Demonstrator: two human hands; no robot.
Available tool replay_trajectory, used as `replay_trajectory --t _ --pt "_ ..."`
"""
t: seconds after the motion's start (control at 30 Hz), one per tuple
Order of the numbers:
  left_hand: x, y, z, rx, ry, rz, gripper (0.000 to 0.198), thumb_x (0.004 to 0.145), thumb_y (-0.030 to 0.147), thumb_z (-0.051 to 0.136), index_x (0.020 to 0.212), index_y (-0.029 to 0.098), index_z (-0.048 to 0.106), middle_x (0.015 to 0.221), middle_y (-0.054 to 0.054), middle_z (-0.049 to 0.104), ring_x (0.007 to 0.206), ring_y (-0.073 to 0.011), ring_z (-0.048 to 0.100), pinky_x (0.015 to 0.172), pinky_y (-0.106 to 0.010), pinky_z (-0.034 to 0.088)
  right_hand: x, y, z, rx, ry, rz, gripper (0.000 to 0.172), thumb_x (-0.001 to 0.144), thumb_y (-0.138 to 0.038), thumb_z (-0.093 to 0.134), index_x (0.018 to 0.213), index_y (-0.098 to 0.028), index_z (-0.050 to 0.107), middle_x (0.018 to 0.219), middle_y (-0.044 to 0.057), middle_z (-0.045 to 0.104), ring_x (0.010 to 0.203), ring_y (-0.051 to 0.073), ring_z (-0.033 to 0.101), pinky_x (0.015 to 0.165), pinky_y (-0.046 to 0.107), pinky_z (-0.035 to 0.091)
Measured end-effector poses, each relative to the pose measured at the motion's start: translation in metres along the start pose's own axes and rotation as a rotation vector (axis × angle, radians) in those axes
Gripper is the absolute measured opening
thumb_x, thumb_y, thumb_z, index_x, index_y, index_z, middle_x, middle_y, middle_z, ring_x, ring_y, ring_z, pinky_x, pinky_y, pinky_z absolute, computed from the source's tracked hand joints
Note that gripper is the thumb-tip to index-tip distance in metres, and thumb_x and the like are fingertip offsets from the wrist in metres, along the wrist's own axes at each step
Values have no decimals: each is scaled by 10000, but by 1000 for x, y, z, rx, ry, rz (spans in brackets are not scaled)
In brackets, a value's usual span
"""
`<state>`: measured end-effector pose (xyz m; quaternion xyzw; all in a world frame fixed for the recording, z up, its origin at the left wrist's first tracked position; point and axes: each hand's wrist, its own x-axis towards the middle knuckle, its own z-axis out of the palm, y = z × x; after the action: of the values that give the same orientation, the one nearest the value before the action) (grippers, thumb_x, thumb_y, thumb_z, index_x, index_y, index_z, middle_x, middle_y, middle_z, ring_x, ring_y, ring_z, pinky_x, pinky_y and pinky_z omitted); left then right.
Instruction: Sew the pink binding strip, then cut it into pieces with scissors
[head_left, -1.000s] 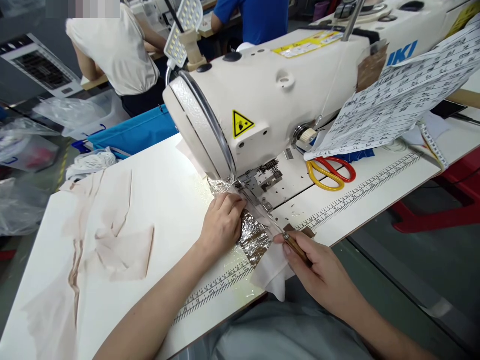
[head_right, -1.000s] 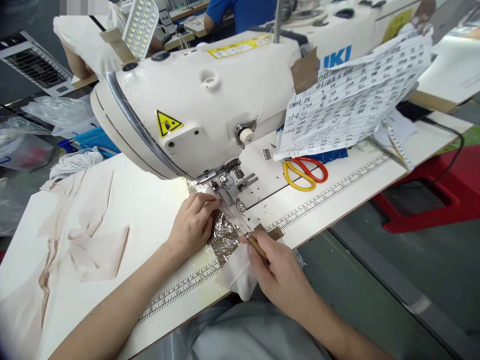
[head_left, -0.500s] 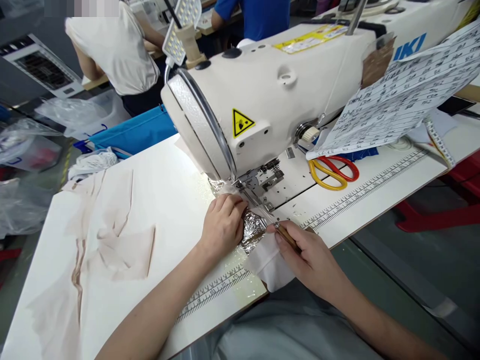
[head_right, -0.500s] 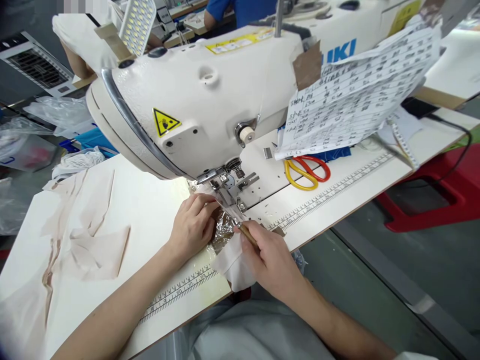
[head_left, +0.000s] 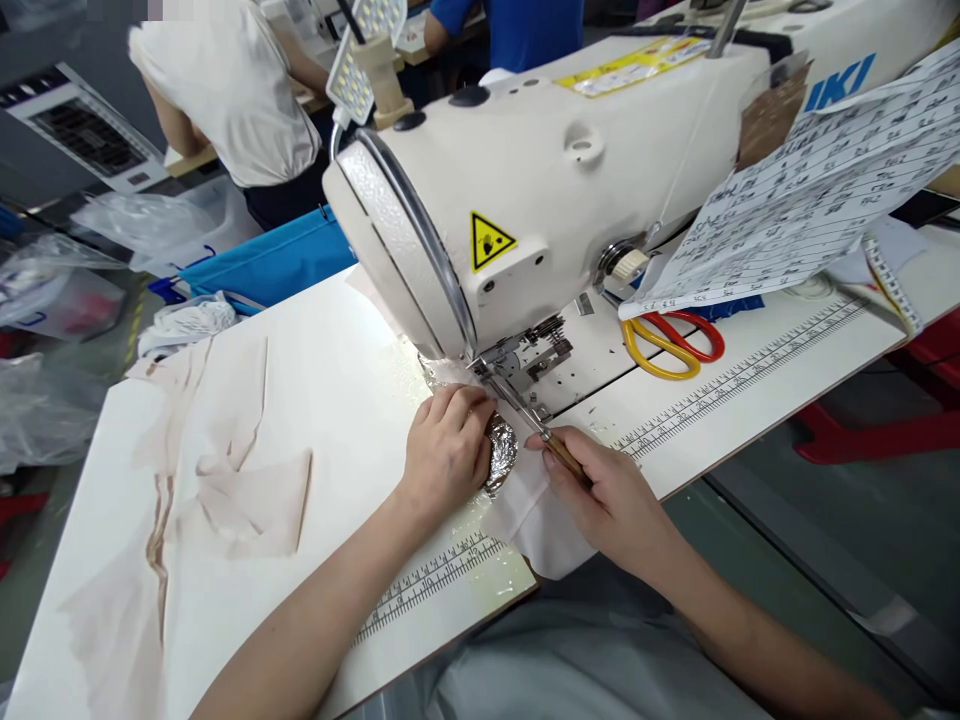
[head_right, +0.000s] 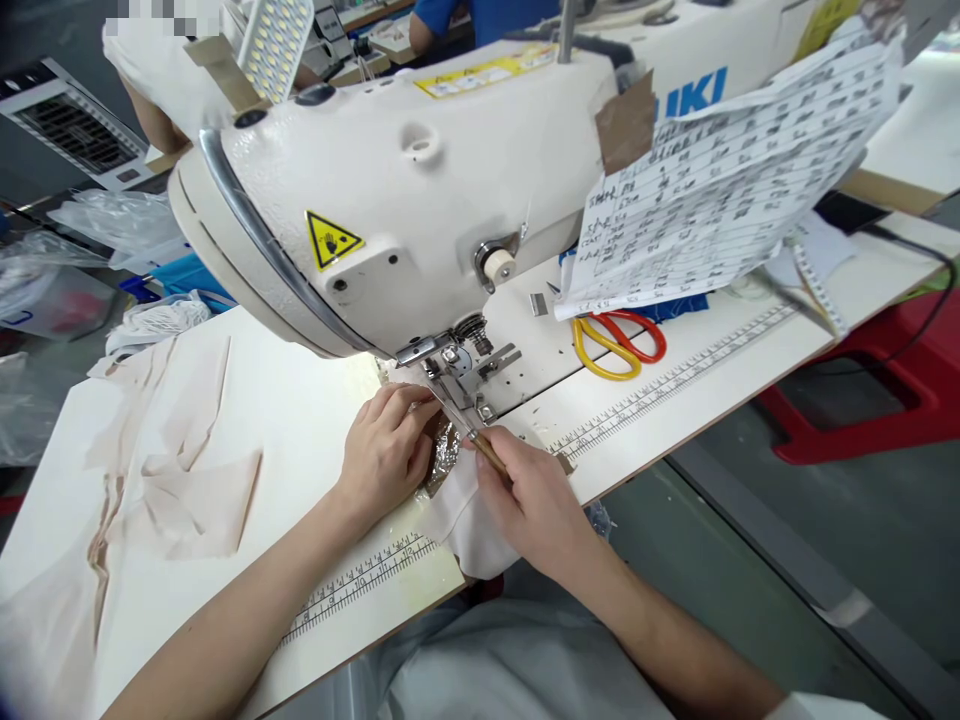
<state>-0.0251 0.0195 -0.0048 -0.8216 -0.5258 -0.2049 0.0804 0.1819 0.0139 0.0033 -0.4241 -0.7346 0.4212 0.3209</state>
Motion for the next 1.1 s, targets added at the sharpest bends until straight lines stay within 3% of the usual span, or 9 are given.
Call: replay_trajectory --t 0.27,0.4,0.5,0.67,0.77,0.87,1.03,1.1 --pt "4 -1 3 81 -44 -36 349 877 146 476 1186 122 635 1131 -163 625 1026 -295 580 776 -423 532 1 0 3 -72 12 -60 213 1012 -299 380 1037 -206 569 810 44 708 733 206 693 612 286 517" --pt "4 -5 5 61 -72 -64 404 860 158 477 1238 123 615 1162 -162 612 1045 -300 573 810 -449 537 -4 -4 8 -71 47 -203 202 992 -208 404 1129 -206 553 969 71 721 819 200 692 687 290 537" --pt "5 -6 7 45 -70 -78 400 859 166 482 1237 137 611 1156 -150 608 1032 -289 569 821 -450 541 -7 -12 13 -69 47 -333 221 980 -156 395 1145 -215 530 902 48 690 780 183 664 689 283 528" --pt "16 -4 10 128 -104 -103 207 935 164 478 1038 156 657 1016 -117 620 880 -236 556 694 -358 535 -11 -36 26 -68 12 -596 239 989 -141 353 1187 -204 471 859 32 645 721 159 608 615 251 482" --pt "24 -5 11 182 -133 -147 222 954 114 458 880 170 660 897 -96 622 807 -222 553 599 -320 495 -18 -48 30 -142 11 -678 230 993 -126 331 1176 -178 459 795 22 636 661 157 599 557 252 450" --pt "27 -11 11 95 -69 -209 246 982 216 478 837 183 674 888 -81 660 810 -213 590 559 -302 480 -26 -47 25 -176 -1 -616 220 1010 -139 318 1168 -168 467 818 37 681 670 160 640 561 255 455" --pt "21 -27 11 -303 55 -333 251 964 320 527 834 194 701 896 -44 704 839 -177 659 690 -289 539 -21 -20 3 -346 26 -258 239 1037 -259 370 1185 -148 520 716 18 702 534 162 639 495 257 405" --pt "20 -31 11 -421 71 -345 230 946 315 549 822 197 704 882 -36 708 834 -170 666 717 -285 537 -12 -8 -1 -456 59 -195 293 1025 -262 356 1206 -118 536 720 39 716 528 185 648 475 275 387"
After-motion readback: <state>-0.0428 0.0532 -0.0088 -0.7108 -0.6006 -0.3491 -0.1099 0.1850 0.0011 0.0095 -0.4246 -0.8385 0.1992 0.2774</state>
